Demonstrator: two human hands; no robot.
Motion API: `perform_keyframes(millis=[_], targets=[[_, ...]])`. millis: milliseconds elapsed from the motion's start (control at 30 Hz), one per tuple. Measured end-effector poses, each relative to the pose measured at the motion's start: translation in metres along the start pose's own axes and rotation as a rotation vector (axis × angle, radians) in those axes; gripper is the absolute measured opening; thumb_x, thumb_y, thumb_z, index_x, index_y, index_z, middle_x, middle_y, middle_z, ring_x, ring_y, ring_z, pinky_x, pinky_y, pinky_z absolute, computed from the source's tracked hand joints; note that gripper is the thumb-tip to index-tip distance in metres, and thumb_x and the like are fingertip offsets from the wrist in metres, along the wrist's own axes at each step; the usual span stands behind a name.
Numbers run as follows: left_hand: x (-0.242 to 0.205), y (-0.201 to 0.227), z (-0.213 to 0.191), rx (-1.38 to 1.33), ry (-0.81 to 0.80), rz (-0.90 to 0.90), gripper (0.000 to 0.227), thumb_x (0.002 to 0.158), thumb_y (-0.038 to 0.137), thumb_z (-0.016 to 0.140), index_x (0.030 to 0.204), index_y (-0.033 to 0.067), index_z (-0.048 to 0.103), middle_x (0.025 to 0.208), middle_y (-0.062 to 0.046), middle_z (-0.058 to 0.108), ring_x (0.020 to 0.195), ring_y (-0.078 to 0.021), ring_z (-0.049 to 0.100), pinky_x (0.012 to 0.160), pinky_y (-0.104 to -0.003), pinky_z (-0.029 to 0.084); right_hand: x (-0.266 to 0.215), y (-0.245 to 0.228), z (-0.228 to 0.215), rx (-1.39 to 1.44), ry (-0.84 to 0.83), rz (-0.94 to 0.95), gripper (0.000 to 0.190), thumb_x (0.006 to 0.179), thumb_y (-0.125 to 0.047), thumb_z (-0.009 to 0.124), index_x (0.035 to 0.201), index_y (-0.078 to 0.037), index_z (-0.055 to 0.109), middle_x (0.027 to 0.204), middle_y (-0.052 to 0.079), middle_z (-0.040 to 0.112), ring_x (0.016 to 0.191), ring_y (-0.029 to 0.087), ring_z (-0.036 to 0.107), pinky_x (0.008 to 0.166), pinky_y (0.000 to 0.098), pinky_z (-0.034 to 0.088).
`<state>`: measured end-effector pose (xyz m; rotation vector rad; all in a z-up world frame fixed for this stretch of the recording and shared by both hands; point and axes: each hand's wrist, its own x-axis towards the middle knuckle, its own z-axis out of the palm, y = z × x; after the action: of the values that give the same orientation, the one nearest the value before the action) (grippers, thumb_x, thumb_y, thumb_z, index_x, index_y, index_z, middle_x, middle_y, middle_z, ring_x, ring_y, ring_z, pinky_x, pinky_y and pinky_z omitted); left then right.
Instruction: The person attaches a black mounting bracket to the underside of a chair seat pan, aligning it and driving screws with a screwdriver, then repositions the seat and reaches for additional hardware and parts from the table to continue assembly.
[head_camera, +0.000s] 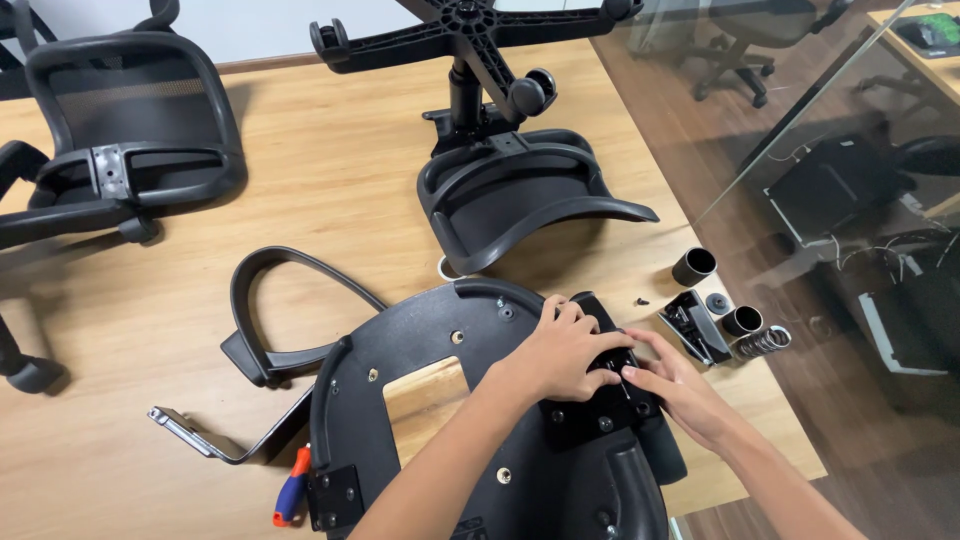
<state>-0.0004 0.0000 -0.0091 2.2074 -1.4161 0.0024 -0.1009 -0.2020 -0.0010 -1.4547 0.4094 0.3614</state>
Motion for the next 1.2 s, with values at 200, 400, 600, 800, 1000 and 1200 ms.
perform_keyframes(millis=[200, 400, 600, 800, 1000, 1200], targets=[[-0.019, 0.006, -0.022, -0.138, 0.252, -0.021, 0.05, 0.087, 0.03, 0.072, 0.135, 0.02, 0.067, 0.114, -0.012, 0.069, 0.122, -0.0337, 0.053, 0.119, -0.059, 0.026, 0.014, 0.016, -0.012, 0.03, -0.043, 0.032, 0.07, 0.088, -0.021, 0.069, 0.152, -0.015, 0.041, 0.116, 0.014, 0.065, 0.102, 0.019, 0.061, 0.084, 0.036, 0.05], [-0.107, -0.03, -0.076, -0.189, 0.542, -0.356, 0.027, 0.091, 0.014, 0.068, 0.118, 0.011, 0.069, 0.119, -0.013, 0.071, 0.119, -0.0348, 0.061, 0.105, -0.046, 0.044, 0.017, 0.008, 0.003, 0.015, -0.045, -0.02, 0.077, 0.081, -0.012, 0.07, 0.149, -0.018, 0.035, 0.12, 0.012, 0.065, 0.106, 0.019, 0.065, 0.089, 0.0349, 0.056], [-0.265, -0.087, -0.064, -0.119, 0.505, -0.812, 0.017, 0.093, 0.009, 0.063, 0.108, 0.0061, 0.071, 0.106, -0.015, 0.073, 0.104, -0.0347, 0.065, 0.092, -0.041, 0.051, 0.024, 0.02, 0.001, -0.004, 0.039, -0.05, 0.075, 0.082, -0.012, 0.069, 0.151, -0.015, 0.04, 0.114, 0.015, 0.065, 0.099, 0.022, 0.066, 0.083, 0.0378, 0.056], [-0.378, -0.094, -0.02, -0.113, 0.329, -1.185, 0.024, 0.089, 0.014, 0.063, 0.112, 0.0133, 0.071, 0.107, -0.01, 0.072, 0.099, -0.0303, 0.071, 0.089, -0.041, 0.057, 0.031, 0.03, -0.008, -0.013, 0.039, -0.096, 0.072, 0.083, -0.01, 0.068, 0.151, -0.012, 0.043, 0.113, 0.015, 0.063, 0.099, 0.02, 0.065, 0.082, 0.0353, 0.054], [-0.419, -0.099, 0.022, 0.001, -0.042, -1.477, 0.06, 0.083, 0.028, 0.078, 0.136, 0.0198, 0.05, 0.127, -0.016, 0.058, 0.117, -0.0393, 0.06, 0.095, -0.05, 0.052, 0.031, 0.031, -0.002, 0.006, 0.087, -0.098, 0.07, 0.085, -0.01, 0.064, 0.152, -0.013, 0.043, 0.111, 0.015, 0.062, 0.098, 0.022, 0.066, 0.082, 0.0356, 0.055], [-0.448, -0.134, 0.073, 0.107, 0.075, -1.414, 0.051, 0.086, 0.026, 0.07, 0.13, 0.0054, 0.055, 0.125, -0.024, 0.058, 0.11, -0.0452, 0.063, 0.096, -0.051, 0.053, 0.029, 0.032, 0.001, 0.048, 0.099, -0.085, 0.068, 0.085, -0.008, 0.064, 0.15, -0.013, 0.045, 0.108, 0.016, 0.065, 0.092, 0.022, 0.067, 0.078, 0.0363, 0.055]])
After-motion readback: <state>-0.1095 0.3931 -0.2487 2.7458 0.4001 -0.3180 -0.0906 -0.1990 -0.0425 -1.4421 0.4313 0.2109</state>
